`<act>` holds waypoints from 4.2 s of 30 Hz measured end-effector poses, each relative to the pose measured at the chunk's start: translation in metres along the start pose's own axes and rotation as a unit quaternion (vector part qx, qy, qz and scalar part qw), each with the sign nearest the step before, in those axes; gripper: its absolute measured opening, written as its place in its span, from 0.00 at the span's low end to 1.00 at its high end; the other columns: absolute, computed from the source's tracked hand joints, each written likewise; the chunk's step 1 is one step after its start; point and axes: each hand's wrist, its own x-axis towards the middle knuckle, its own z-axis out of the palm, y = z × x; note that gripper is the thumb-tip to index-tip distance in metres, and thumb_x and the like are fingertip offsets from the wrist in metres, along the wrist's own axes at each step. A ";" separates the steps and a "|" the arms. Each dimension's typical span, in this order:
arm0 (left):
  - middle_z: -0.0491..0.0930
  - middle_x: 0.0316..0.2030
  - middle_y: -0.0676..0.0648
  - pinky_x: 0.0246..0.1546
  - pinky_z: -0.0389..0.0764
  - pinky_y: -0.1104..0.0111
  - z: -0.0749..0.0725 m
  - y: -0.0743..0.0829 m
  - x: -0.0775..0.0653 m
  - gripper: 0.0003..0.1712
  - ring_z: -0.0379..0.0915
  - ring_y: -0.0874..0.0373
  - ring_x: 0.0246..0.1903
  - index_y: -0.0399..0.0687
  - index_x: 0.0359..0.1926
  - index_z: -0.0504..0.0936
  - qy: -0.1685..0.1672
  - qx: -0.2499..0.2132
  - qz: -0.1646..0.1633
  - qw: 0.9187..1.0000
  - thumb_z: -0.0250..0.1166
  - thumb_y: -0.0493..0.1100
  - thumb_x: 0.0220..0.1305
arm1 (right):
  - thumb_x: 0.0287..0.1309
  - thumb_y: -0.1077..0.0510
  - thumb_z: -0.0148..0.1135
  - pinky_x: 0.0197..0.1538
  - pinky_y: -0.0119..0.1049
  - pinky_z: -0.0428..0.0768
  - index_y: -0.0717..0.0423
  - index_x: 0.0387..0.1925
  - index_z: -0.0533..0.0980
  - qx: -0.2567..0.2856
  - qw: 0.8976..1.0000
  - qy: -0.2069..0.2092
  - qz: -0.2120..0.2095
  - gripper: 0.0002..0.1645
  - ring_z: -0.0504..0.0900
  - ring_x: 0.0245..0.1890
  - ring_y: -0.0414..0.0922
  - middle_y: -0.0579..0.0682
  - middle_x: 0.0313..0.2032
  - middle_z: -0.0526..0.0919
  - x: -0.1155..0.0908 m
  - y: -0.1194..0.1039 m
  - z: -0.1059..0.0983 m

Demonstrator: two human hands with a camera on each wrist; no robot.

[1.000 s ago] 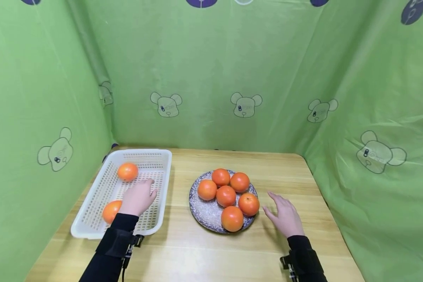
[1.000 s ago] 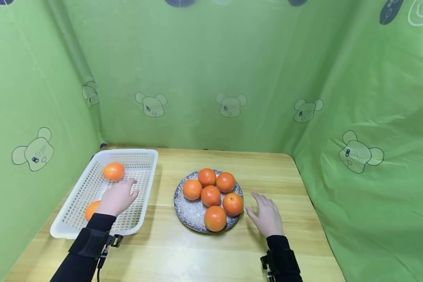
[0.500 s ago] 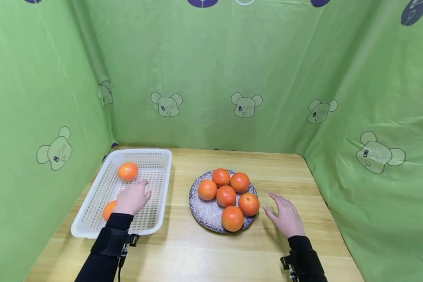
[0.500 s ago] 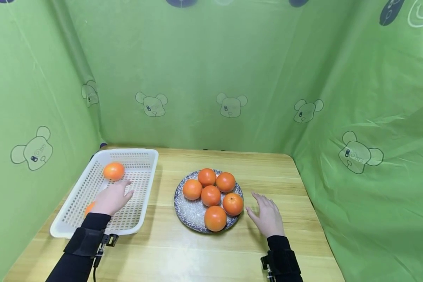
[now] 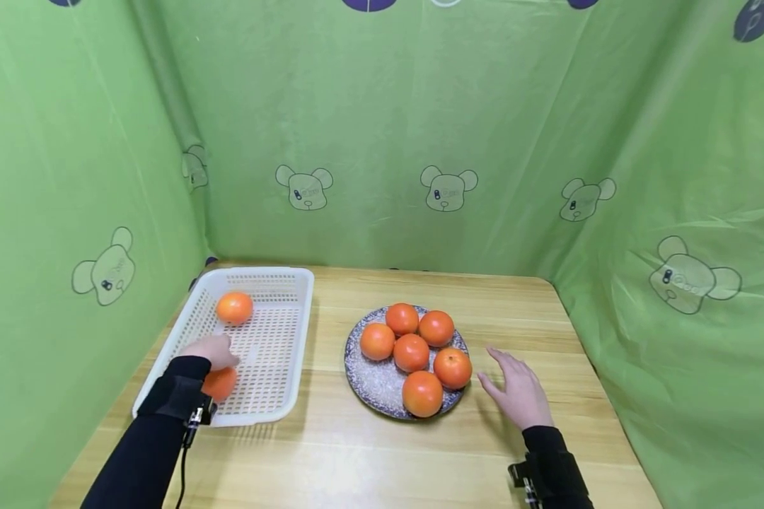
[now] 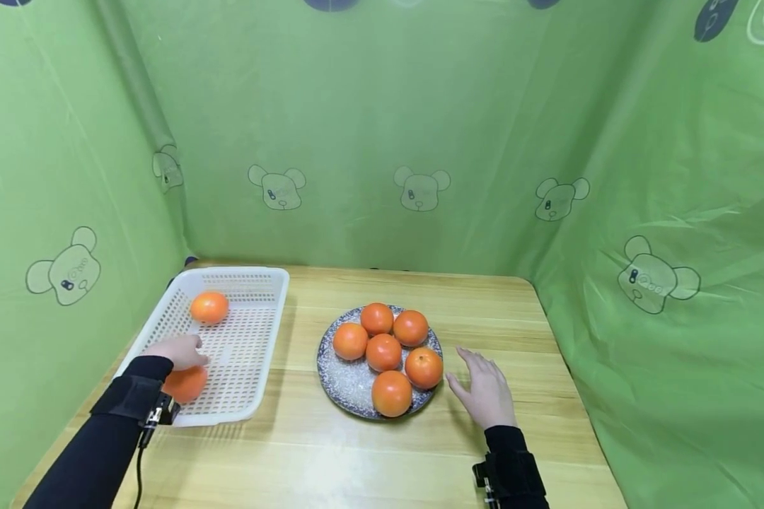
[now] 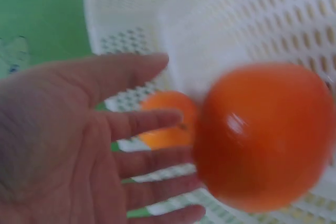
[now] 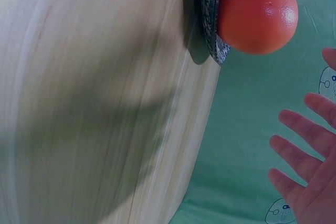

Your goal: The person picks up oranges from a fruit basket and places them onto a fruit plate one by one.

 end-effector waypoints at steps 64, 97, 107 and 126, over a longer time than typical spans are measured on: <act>0.71 0.53 0.46 0.38 0.78 0.57 0.140 0.229 0.040 0.39 0.69 0.48 0.48 0.52 0.56 0.72 0.199 0.107 0.279 0.933 0.73 0.57 0.41 | 0.56 0.43 0.60 0.58 0.55 0.64 0.55 0.60 0.69 0.019 1.000 -0.005 0.013 0.33 0.70 0.56 0.60 0.60 0.55 0.74 -0.006 0.002 0.010; 0.76 0.32 0.47 0.23 0.75 0.61 0.062 0.224 0.026 0.20 0.76 0.52 0.30 0.44 0.44 0.75 0.178 0.116 0.244 0.946 0.62 0.52 0.57 | 0.56 0.46 0.62 0.59 0.55 0.63 0.56 0.61 0.68 0.023 1.000 -0.009 0.014 0.34 0.69 0.57 0.60 0.62 0.56 0.72 -0.006 -0.002 0.004; 0.78 0.49 0.41 0.39 0.78 0.55 0.008 0.197 0.020 0.26 0.77 0.46 0.44 0.41 0.56 0.73 0.216 0.083 0.192 0.954 0.60 0.50 0.59 | 0.57 0.44 0.59 0.59 0.54 0.63 0.56 0.61 0.68 0.021 1.000 -0.003 0.005 0.34 0.70 0.57 0.59 0.61 0.56 0.73 -0.002 -0.004 0.002; 0.78 0.41 0.32 0.37 0.74 0.47 0.002 0.074 0.012 0.20 0.74 0.37 0.40 0.32 0.48 0.76 0.336 0.069 0.114 0.932 0.59 0.41 0.57 | 0.57 0.41 0.58 0.58 0.54 0.65 0.56 0.60 0.69 0.012 1.000 0.006 0.006 0.34 0.71 0.56 0.58 0.59 0.55 0.74 -0.003 0.001 -0.002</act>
